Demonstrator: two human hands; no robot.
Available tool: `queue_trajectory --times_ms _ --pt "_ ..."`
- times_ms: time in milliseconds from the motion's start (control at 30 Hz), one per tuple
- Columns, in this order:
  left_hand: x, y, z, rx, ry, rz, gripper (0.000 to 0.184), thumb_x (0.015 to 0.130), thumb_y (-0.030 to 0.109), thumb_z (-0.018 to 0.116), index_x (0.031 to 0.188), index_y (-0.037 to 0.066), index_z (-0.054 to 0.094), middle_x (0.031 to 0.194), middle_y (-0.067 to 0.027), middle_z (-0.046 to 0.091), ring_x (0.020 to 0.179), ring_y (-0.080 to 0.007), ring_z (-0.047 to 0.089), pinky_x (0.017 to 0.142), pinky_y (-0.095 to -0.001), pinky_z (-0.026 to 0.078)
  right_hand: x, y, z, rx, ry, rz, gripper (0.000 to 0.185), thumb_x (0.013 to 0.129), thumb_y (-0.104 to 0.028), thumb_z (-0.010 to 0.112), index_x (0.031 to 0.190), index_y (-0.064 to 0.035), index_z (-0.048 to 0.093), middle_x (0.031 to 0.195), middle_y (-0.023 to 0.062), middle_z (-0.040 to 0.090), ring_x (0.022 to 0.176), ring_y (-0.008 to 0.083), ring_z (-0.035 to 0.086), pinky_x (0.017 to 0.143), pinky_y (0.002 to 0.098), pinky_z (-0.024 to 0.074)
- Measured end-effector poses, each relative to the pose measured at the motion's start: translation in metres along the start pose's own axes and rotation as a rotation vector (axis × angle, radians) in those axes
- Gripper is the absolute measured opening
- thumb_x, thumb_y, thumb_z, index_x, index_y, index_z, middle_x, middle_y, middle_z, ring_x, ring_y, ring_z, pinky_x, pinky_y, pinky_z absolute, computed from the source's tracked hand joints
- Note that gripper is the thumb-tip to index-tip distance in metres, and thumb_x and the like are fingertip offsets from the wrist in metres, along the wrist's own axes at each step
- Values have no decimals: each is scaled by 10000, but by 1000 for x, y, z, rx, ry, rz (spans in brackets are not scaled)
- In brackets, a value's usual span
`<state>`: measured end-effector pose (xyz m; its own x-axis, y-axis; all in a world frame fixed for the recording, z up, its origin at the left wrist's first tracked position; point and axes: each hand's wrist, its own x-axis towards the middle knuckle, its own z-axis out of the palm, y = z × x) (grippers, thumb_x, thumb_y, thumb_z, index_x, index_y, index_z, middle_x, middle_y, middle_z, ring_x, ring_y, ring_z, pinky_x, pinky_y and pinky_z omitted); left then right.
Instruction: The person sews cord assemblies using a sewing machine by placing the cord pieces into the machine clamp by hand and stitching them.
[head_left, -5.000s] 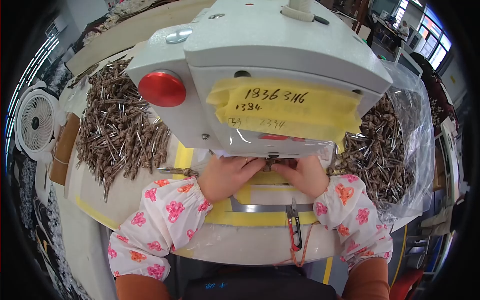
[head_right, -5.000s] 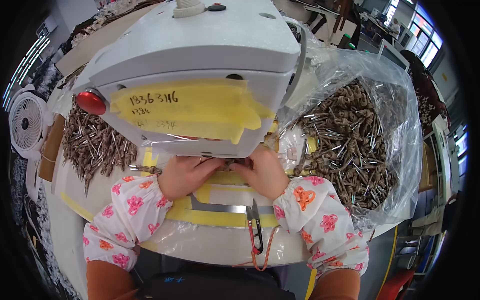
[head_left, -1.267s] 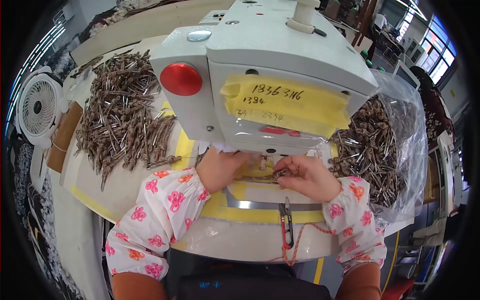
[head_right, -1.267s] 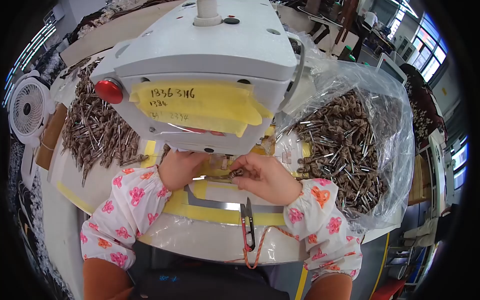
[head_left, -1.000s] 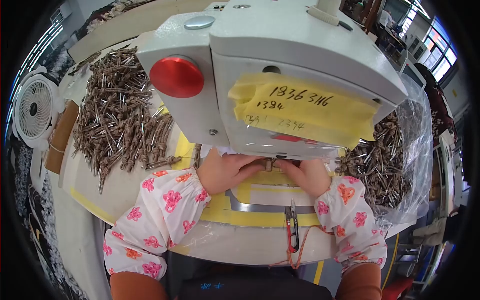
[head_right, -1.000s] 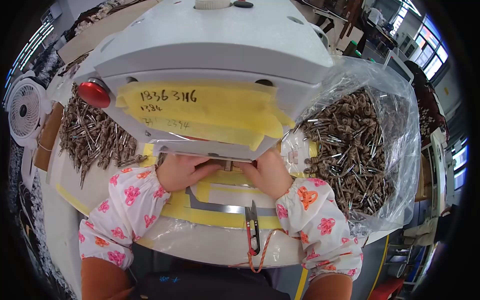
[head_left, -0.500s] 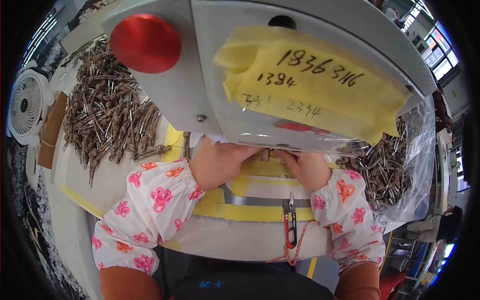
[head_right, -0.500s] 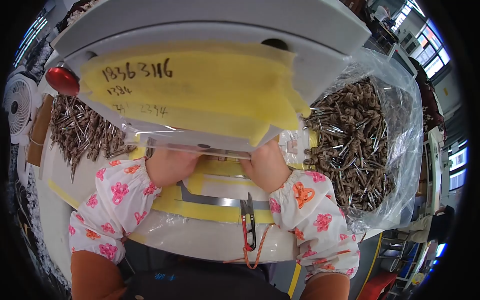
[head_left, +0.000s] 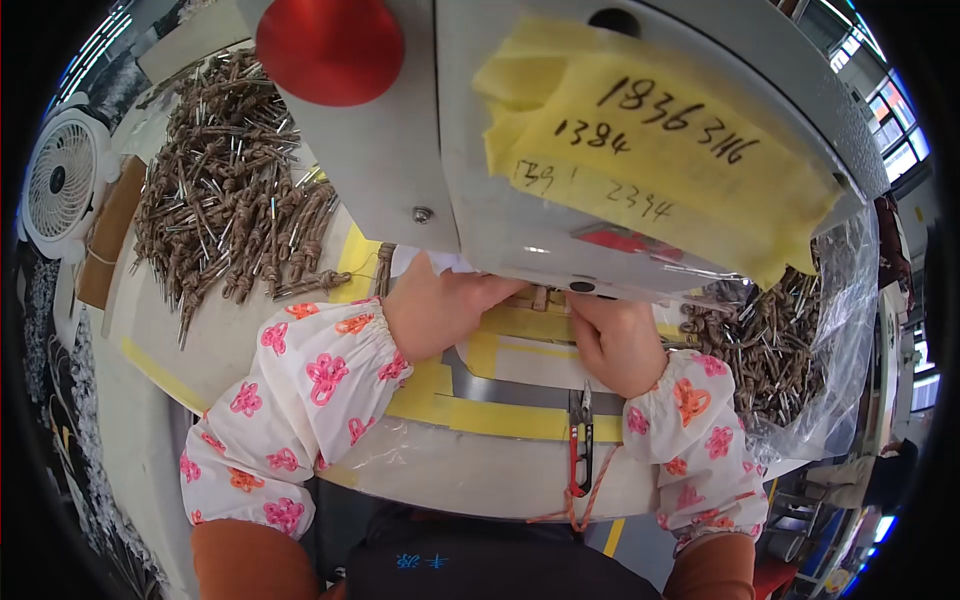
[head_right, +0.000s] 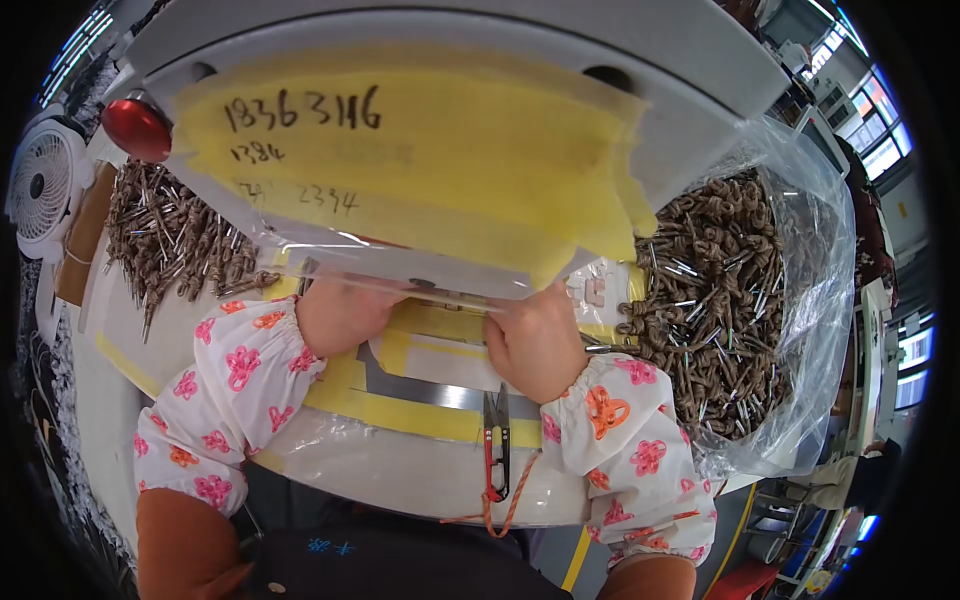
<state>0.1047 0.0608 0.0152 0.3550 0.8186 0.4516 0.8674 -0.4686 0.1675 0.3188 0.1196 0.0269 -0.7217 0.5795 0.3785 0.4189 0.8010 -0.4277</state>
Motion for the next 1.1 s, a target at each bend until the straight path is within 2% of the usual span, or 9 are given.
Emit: queue_trajectory --times_ms 67,167,267,600,667,767,900,1033,1100 --pt "-1 1 1 0 -80 -38 470 683 0 527 1114 178 586 976 -59 621 956 -243 576 767 -376 450 0 -3 -2 -26 8 -49 214 663 66 559 860 54 643 725 214 598 692 387 574 662 421 457" --pt "0 0 -4 -14 11 54 374 689 24 533 1048 96 606 1005 -100 608 926 -277 590 774 -385 482 0 -5 -1 -79 -1 -73 277 634 84 542 893 58 637 804 221 605 748 394 573 689 427 456" --pt "2 0 -5 -2 39 71 387 683 20 531 1057 91 601 1028 -104 602 941 -282 586 774 -383 482 1 -7 -1 -88 1 -80 315 616 97 532 912 58 633 897 228 596 820 406 560 729 433 448" --pt "7 1 -3 -119 51 6 453 668 -13 556 1087 150 612 1060 -80 594 1001 -300 553 840 -396 439 -1 -4 4 -151 69 -111 331 618 90 518 925 49 635 976 214 579 926 414 523 798 464 415" --pt "7 1 0 -52 94 30 435 681 1 562 1085 154 615 1077 -78 588 1016 -300 547 838 -396 444 -2 -3 7 -189 88 -105 251 572 17 561 808 -5 644 898 144 566 901 324 525 804 417 394" --pt "7 3 -4 -27 78 45 418 691 8 561 1078 155 618 1052 -83 600 988 -302 564 811 -400 460 0 -5 6 -174 136 -135 216 595 -16 567 796 -3 646 893 128 561 879 300 534 778 400 395" --pt "4 7 -4 -69 26 18 397 690 15 564 1056 155 628 1004 -89 615 944 -306 585 780 -405 474 -6 -1 10 -197 6 -57 279 655 -46 545 914 6 634 910 119 560 852 274 539 769 377 392" --pt "1 2 0 -2 -14 3 379 681 20 565 1029 150 642 965 -89 625 904 -310 596 760 -412 477 -3 1 13 -233 166 -129 314 667 -59 542 960 26 618 916 119 559 841 262 535 772 362 391" --pt "2 3 0 -27 -36 -10 373 678 19 565 1020 145 647 963 -89 624 903 -308 594 765 -414 473 -3 -1 10 -273 113 -117 316 679 -79 541 963 38 613 938 115 561 848 246 535 775 347 391"
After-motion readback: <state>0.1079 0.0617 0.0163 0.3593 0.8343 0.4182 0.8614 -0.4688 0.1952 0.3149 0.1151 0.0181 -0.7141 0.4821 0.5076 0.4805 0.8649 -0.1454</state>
